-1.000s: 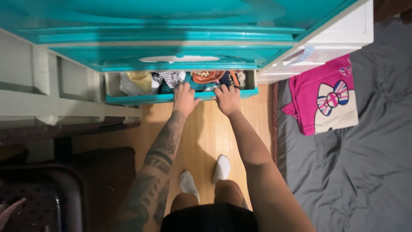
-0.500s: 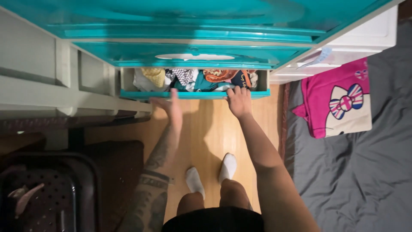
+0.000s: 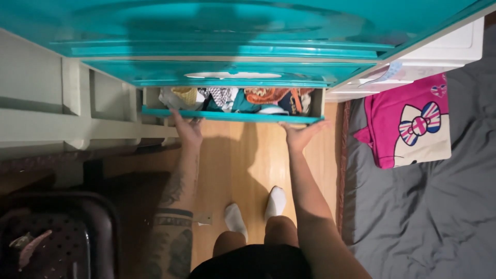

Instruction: Sort socks and organize clothes in a dresser.

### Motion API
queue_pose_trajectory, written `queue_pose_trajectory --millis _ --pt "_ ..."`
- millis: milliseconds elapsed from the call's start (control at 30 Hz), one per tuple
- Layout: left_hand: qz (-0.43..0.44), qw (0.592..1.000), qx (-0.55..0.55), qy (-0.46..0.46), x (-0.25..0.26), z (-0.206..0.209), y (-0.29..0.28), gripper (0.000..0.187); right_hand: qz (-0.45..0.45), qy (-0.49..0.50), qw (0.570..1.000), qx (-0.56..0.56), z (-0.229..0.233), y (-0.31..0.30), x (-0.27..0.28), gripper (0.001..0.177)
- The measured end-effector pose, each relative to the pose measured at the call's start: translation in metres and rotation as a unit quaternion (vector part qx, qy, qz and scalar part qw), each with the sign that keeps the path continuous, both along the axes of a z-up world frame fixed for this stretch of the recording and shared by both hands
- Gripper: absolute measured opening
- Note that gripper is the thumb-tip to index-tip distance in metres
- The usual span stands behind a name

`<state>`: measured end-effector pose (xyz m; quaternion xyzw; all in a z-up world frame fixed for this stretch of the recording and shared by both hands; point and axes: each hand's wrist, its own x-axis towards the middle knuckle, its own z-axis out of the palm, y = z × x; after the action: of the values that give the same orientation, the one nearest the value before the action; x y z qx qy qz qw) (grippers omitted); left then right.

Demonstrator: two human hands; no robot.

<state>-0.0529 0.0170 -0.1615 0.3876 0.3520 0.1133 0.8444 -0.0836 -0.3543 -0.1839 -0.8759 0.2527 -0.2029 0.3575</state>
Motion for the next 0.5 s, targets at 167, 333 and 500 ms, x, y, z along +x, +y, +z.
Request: queue_pose_trajectory --millis 167,333,500 --pt "-0.061 0.996 -0.03 -0.053 0.028 -0.02 0.001 0.094 0.054 -0.076 0.958 0.271 0.018 -0.017 0.066 0.159" --pt "-0.081 0.996 -0.021 -0.031 0.058 0.005 -0.008 0.103 0.086 -0.099 0.955 0.266 0.001 -0.017 0.094 0.156" --pt "-0.051 0.996 0.035 0.07 0.068 -0.022 0.011 0.111 0.042 -0.036 0.994 0.095 0.011 -0.022 0.089 0.156"
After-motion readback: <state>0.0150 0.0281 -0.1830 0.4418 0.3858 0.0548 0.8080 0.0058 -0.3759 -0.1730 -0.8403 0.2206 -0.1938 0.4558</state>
